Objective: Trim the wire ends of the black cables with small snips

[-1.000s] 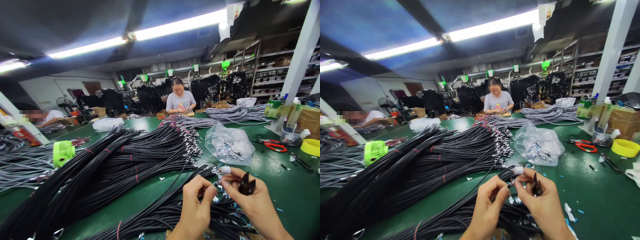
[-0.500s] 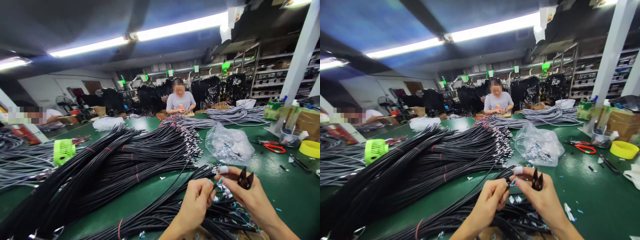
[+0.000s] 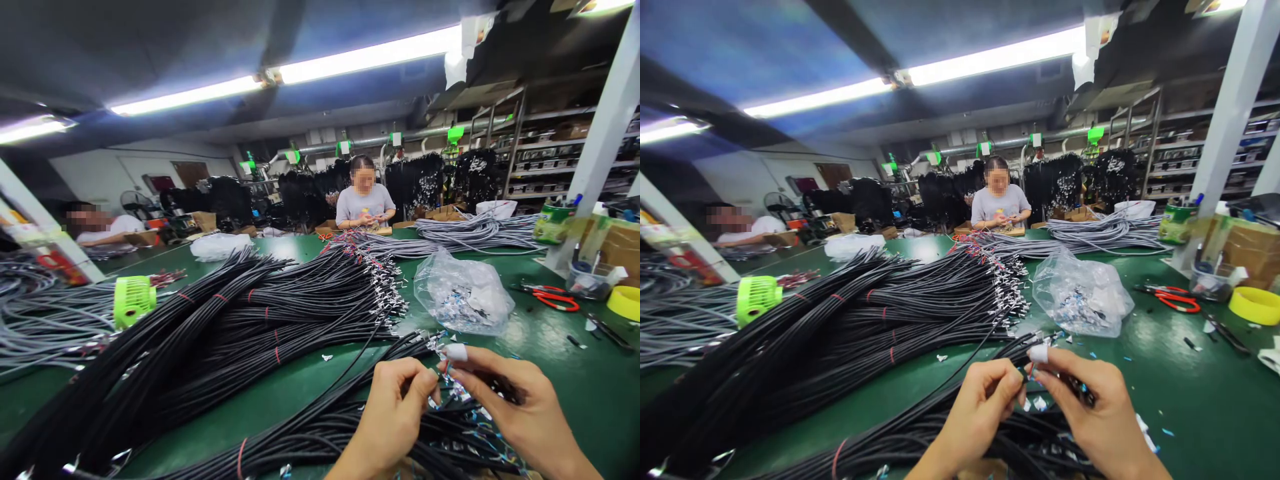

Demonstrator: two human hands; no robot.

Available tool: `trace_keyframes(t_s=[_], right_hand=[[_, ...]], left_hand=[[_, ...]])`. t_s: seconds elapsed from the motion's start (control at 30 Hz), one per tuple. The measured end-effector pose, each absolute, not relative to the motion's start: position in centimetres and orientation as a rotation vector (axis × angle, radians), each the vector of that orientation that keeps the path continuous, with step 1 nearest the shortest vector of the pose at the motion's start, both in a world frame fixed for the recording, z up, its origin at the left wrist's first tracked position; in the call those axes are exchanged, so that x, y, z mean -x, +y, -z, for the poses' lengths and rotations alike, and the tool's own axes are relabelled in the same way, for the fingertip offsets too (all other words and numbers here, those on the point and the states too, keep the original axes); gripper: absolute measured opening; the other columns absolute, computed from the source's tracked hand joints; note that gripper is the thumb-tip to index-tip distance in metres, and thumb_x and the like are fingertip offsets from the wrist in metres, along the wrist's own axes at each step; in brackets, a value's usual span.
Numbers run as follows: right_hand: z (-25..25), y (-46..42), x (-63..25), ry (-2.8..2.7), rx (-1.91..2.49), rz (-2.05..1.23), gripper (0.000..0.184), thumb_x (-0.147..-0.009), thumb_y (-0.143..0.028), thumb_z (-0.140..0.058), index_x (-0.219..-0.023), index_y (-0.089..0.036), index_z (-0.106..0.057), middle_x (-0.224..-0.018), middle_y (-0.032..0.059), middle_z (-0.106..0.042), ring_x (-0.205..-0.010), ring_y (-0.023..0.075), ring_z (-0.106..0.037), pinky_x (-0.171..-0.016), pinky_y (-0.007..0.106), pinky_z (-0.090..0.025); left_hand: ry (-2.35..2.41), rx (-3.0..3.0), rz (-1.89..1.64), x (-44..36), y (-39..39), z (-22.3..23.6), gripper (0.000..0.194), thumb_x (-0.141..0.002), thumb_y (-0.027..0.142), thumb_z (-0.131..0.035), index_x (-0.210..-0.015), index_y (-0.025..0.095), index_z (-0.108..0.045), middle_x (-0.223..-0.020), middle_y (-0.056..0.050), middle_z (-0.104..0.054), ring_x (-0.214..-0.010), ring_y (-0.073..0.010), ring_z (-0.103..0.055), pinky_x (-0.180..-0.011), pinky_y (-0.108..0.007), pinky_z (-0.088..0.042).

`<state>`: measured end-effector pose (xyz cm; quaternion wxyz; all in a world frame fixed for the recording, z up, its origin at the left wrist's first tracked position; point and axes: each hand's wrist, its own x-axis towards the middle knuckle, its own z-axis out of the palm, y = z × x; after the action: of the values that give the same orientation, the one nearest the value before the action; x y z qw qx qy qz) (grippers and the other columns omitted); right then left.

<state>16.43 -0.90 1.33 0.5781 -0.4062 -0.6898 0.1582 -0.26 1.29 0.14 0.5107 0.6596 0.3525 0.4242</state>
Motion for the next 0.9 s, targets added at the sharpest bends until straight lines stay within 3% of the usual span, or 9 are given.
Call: trace_keyframes(t_s=[0.17, 0.33, 0.57, 0.9], right_hand=[[-1.0, -1.0, -16.6, -1.550, 1.035, -0.476, 0.017, -0.073, -0.022, -0.070, -0.091, -0.024, -0.072, -0.079, 0.0012, -0.076, -0.066, 0.0163, -0.072, -0.061, 0.018, -0.057], [-1.0, -0.5, -16.5, -1.466, 1.006, -0.904, 0.018, -0.076, -0.029, -0.070, -0.092, -0.021, -0.069, -0.084, 0.0036, -0.075, -0.074, 0.0180, -0.071, -0.065, 0.021, -0.058], [-0.7, -0.1, -16.4, -1.337, 0.925, -1.140, 0.022, -0.076, -0.032, -0.071, -0.095, -0.021, -0.066, -0.084, 0.0031, -0.073, -0.076, 0.0154, -0.068, -0.070, 0.022, -0.054], [-1.1, -0.6, -15.9, -1.368, 0.987, -1.023, 0.015, -0.075, -0.032, -0.070, -0.084, -0.020, -0.070, -0.060, -0.0022, -0.062, -0.072, 0.0172, -0.066, -0.069, 0.025, -0.054]], left_hand=[[0.830, -1.554, -1.088, 0.3, 1.1, -0.3, 0.029, -0.085, 0.037, -0.056, -0.075, 0.011, -0.062, -0.055, 0.003, -0.043, -0.048, -0.0071, -0.035, -0.046, -0.019, -0.026], [0.754, -1.626, -1.200, 0.2, 0.6, -0.4, 0.021, -0.080, 0.022, -0.063, -0.100, 0.015, -0.062, -0.078, -0.002, -0.056, -0.065, -0.0107, -0.049, -0.058, -0.019, -0.039], [0.693, -1.761, -1.215, 0.5, 0.2, -0.1, 0.019, -0.087, 0.026, -0.055, -0.102, 0.021, -0.066, -0.086, -0.005, -0.058, -0.079, -0.0166, -0.056, -0.066, -0.023, -0.043], [0.687, -1.820, -1.242, 0.6, -0.1, 0.0, 0.013, -0.088, 0.021, -0.052, -0.086, 0.016, -0.064, -0.086, -0.006, -0.059, -0.081, -0.0167, -0.056, -0.071, -0.025, -0.044]])
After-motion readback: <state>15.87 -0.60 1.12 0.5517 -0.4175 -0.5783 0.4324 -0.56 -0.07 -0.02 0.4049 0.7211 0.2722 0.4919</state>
